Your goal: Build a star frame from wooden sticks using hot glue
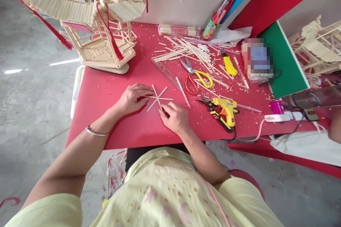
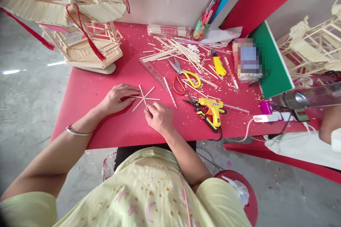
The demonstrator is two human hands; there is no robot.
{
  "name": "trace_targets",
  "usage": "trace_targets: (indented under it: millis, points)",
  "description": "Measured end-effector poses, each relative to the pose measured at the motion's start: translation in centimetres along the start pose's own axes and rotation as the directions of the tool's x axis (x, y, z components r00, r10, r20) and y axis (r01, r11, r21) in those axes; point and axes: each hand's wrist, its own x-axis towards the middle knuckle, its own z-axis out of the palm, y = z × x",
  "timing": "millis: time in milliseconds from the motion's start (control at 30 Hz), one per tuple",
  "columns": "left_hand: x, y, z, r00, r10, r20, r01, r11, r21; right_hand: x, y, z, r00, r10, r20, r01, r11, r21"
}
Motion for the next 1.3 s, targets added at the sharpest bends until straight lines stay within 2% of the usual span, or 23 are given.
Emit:
trace_targets:
  millis: [367, 600, 667, 867, 1133, 1300]
  points:
    - [0.0, -0.2, 0.1, 0.998, 0.014, -0.058, -0.016, 1.0, -0.023, 0.0, 0.0, -0.1, 1.0, 0.004, 0.011, -0.004, 1.0, 0.016]
    - [-0.2, 1.6, -0.1, 0.999, -0.023, -0.026, 0.023, 1.0, 0.02, -0.1, 0.0, 0.0, 1.0, 0.008, 0.018, -0.009, 1.0, 0.026]
    - [-0.3, 2.0, -0.1, 1.0, 0.006, -0.002, -0.006, 0.999, 0.037, -0.1, 0.0, -0.2, 1.0, 0.021, -0.001, -0.021, 0.999, 0.035]
    - [-0.6, 2.1, -0.1, 0.996, 0.055, 0.066, -0.062, 0.991, 0.115, 0.5, 0.2, -0.8, 0.983, 0.084, -0.161, -0.08, 0.996, 0.036]
    - [-0.5, 1.8, -0.3, 0.996, 0.093, -0.001, -0.092, 0.989, 0.12, 0.5, 0.5, -0.2, 0.989, 0.057, -0.133, -0.053, 0.998, 0.034]
    - [-0.2, 1.6, -0.5, 0.997, 0.072, -0.012, -0.07, 0.991, 0.116, 0.5, 0.6, -0.3, 0.99, 0.042, -0.134, -0.037, 0.999, 0.038]
